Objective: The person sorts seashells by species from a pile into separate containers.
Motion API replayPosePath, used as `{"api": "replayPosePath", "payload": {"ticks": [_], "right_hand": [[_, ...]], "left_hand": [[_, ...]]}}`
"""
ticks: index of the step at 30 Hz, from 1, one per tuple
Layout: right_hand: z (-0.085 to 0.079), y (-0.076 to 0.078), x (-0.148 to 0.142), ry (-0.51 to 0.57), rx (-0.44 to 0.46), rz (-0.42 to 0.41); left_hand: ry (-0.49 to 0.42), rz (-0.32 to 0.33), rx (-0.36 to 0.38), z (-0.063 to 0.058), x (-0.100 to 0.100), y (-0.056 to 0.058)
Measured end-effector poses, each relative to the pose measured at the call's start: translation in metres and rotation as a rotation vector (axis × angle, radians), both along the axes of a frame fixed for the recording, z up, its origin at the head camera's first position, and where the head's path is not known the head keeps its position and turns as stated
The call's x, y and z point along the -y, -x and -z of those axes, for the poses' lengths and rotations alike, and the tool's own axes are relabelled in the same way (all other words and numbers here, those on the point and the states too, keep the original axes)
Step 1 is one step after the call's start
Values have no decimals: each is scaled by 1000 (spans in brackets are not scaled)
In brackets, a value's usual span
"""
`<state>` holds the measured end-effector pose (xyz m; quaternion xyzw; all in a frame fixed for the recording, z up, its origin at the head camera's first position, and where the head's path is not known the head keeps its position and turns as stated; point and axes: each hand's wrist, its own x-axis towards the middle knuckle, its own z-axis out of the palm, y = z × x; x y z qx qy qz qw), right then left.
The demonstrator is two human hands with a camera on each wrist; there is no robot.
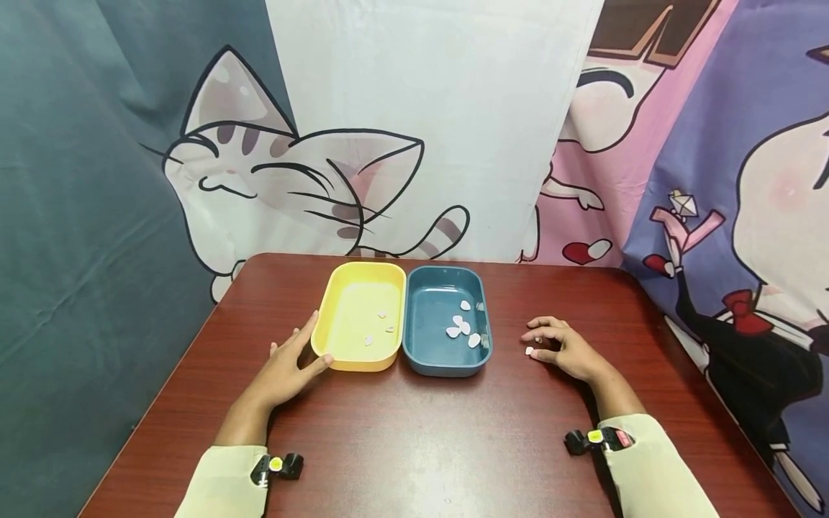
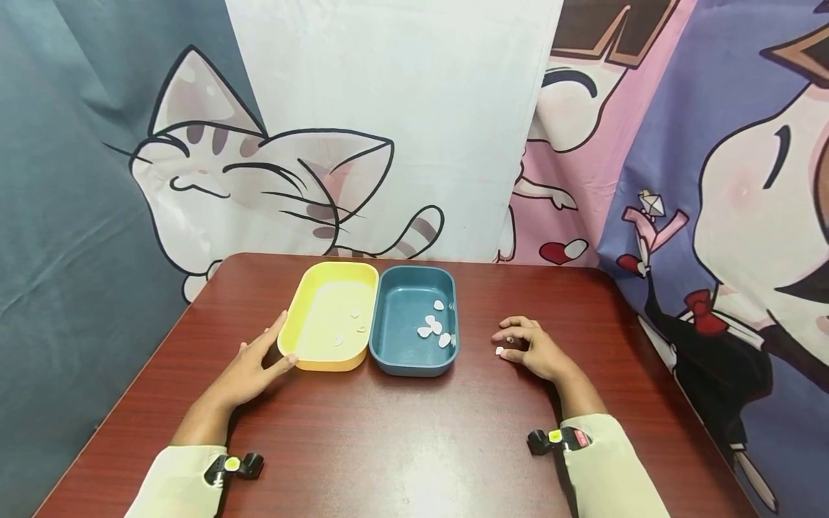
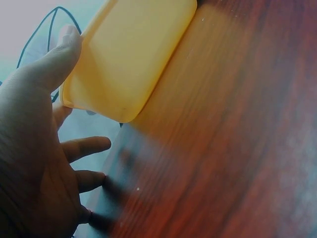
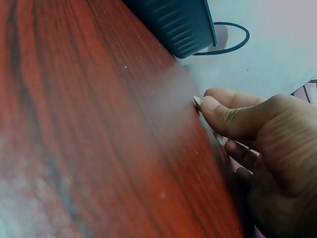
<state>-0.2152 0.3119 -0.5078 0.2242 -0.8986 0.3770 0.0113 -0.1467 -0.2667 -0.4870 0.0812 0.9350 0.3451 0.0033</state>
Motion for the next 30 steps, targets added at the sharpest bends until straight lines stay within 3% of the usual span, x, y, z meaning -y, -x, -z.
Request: {"api": "replayPosePath", "payload": {"ticks": [30], "right_hand": [[1,-4,7,43,-31,60]], "left_hand": [[9,2,-11,2,1,1]]}}
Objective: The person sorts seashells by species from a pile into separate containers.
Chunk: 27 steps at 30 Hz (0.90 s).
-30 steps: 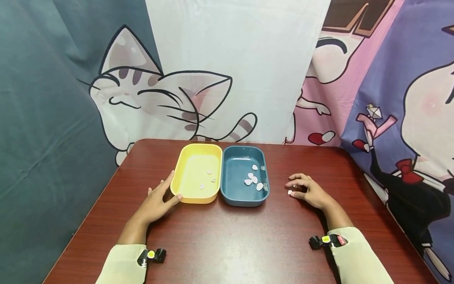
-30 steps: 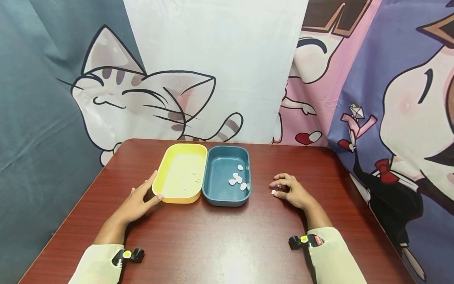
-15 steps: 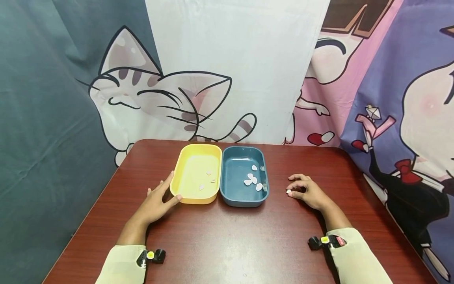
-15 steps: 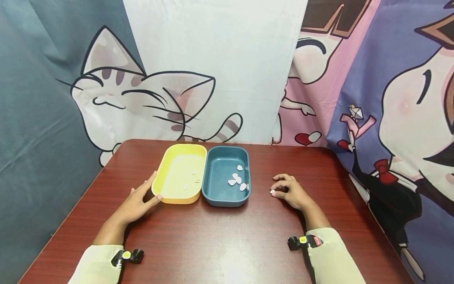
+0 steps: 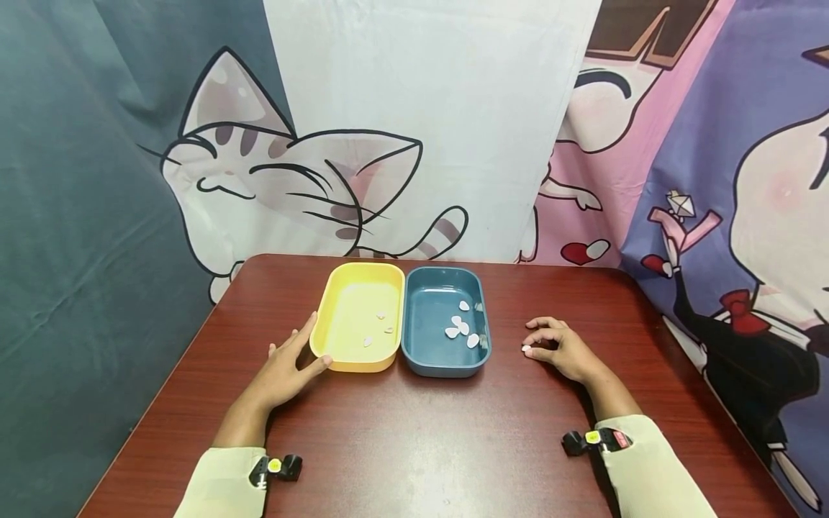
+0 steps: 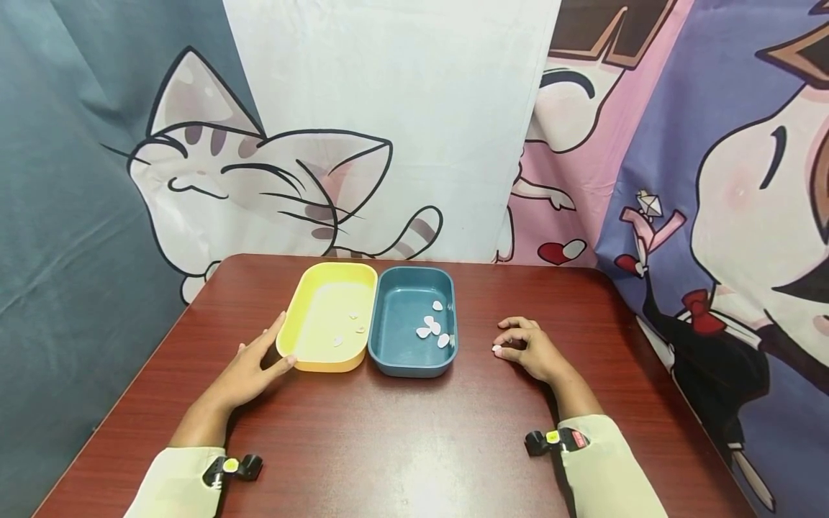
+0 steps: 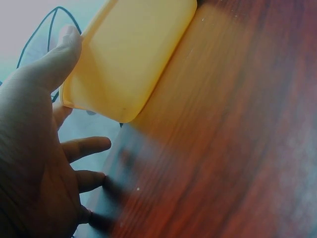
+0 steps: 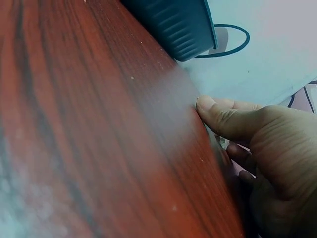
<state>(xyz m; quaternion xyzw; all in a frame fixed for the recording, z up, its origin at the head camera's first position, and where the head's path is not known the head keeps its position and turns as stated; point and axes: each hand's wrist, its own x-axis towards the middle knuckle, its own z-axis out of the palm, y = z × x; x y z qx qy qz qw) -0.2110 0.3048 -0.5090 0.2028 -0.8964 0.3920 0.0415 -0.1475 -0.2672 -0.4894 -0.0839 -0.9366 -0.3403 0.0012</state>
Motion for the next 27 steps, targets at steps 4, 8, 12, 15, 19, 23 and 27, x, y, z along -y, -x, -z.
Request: {"api": "replayPosePath", "payload": {"ticks": [4,8,12,15,19,23,27], "right_hand": [[0,0,0,11,-2,14],[-2,0,1,37,8,45],[-5,2,3,73,20,60],[-8,3,4,102,21,57],[-11,4,8,145,-13,59],[-18,5,14,172,-41,76],[-29,7,20,196,-19,70]], "left_hand": [[7,1,0,1,0,0],[1,3,-2,2,-1,0],[-7,1,-4,2,-2,0],[-7,-1,-2,2,-2,0],[-6,-1,1,2,-1,0],[-9,-1,-2,2,0,0],[-8,-1,-3,1,0,-1]]}}
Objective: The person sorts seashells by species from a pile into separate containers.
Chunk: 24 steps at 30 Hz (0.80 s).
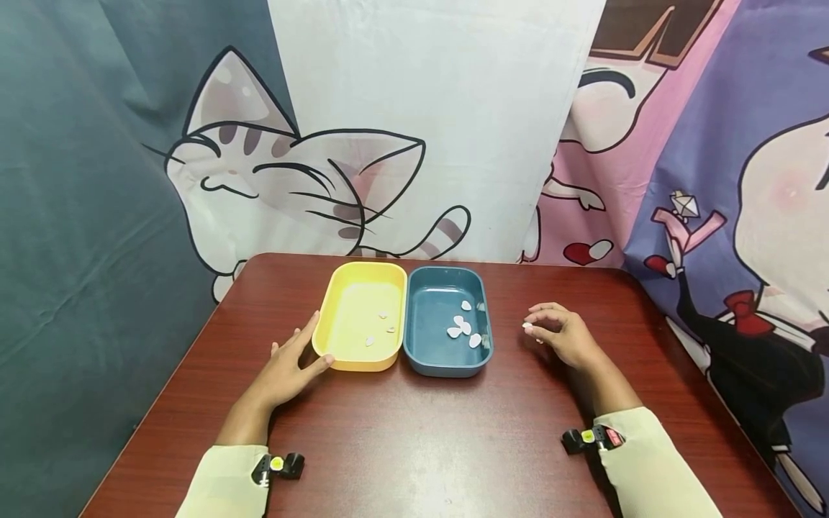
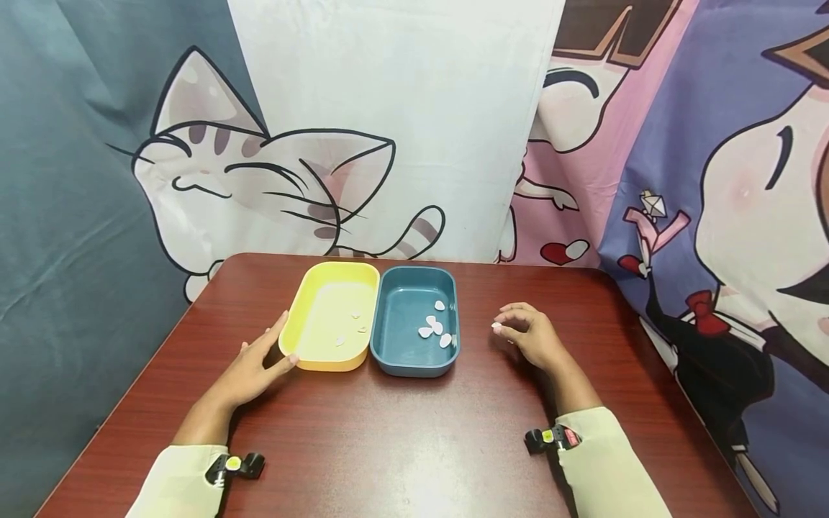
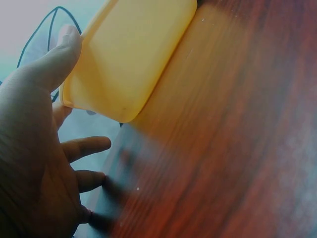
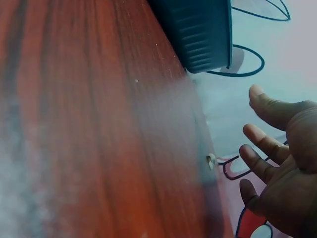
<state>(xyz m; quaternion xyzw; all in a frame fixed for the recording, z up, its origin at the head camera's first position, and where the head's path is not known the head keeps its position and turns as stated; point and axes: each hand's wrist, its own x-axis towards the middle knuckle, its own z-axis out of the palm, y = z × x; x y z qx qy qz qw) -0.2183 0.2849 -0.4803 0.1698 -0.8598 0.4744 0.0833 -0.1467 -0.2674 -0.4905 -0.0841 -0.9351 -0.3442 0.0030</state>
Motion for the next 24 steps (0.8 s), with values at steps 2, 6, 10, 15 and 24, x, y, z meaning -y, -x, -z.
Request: {"api": "replayPosePath", "payload": {"ticks": [2,6,10,15,24], "right_hand": [[-4,1,3,10,18,-1],[-11,3,9,-3,44,14],[-19,5,16,-56,41,48],[-31,8,30,-77,19,72],[-51,9,67,-26,13,54]], "left_hand": [[0,0,0,0,0,0],[-1,6,-4,0,-1,0],[-2,7,-3,1,-1,1],[3,3,7,1,1,2],[0,4,5,-1,0,1]]}}
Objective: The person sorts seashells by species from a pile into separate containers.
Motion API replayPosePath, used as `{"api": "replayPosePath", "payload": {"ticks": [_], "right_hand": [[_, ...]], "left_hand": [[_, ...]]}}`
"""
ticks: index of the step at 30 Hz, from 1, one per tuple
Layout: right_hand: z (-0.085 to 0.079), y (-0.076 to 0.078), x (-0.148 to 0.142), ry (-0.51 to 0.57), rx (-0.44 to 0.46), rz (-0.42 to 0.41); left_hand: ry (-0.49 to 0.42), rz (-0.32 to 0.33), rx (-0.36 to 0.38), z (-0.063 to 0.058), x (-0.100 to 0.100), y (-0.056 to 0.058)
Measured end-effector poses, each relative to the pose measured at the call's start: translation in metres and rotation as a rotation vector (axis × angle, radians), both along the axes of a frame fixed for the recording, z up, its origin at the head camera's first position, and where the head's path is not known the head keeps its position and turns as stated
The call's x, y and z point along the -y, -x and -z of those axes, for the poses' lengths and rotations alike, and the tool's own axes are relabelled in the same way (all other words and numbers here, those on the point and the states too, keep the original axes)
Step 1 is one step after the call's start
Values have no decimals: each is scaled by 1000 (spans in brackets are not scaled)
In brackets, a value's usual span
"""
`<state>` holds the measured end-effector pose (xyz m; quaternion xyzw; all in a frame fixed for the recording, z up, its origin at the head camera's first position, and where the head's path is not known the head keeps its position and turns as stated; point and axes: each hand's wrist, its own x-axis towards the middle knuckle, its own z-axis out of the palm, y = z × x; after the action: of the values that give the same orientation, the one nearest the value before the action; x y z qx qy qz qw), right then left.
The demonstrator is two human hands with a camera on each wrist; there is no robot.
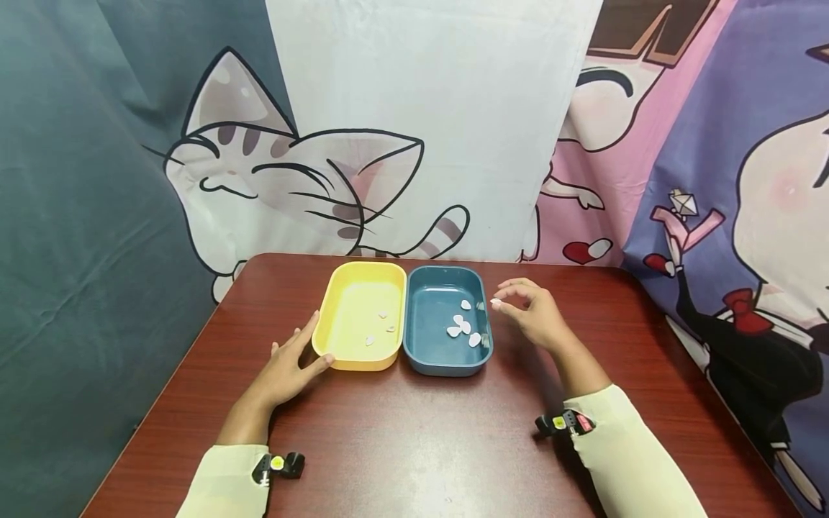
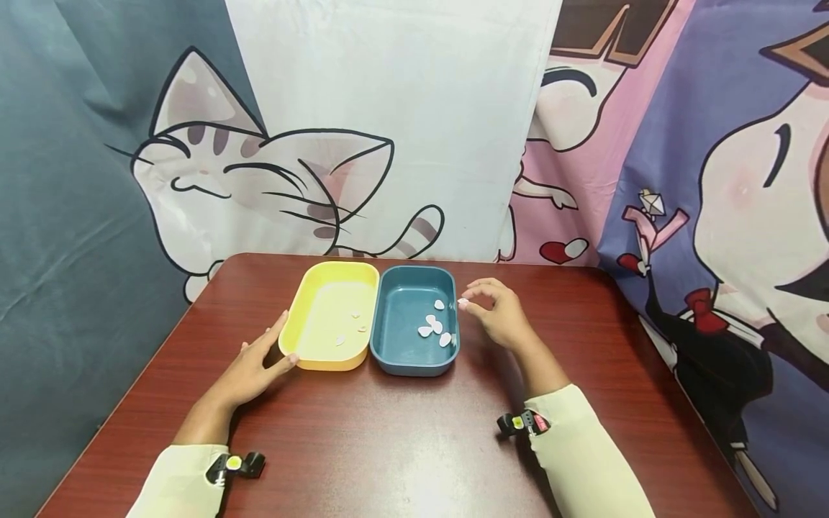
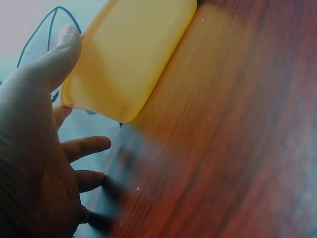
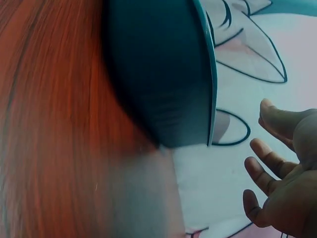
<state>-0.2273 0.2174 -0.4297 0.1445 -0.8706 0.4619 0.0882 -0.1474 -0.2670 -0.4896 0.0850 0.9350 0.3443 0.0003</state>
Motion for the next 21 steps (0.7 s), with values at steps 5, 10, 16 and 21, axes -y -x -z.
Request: {"api": "replayPosePath", "payload": {"ticks": [5,10,16,21], "right_hand": [[-7,1,24,27,3,-20],[-15,0,50,58,-7,-53],[-19,-2,82,79,-18,-71],[-19,-5,105,74,31,-95]], "left_hand": [[-2,-3,3,0,1,-1],[-2,-3,1,-1,1,-1],[6,-4,1,1,1,-1],[10,-4,0,0,1,-1]]}}
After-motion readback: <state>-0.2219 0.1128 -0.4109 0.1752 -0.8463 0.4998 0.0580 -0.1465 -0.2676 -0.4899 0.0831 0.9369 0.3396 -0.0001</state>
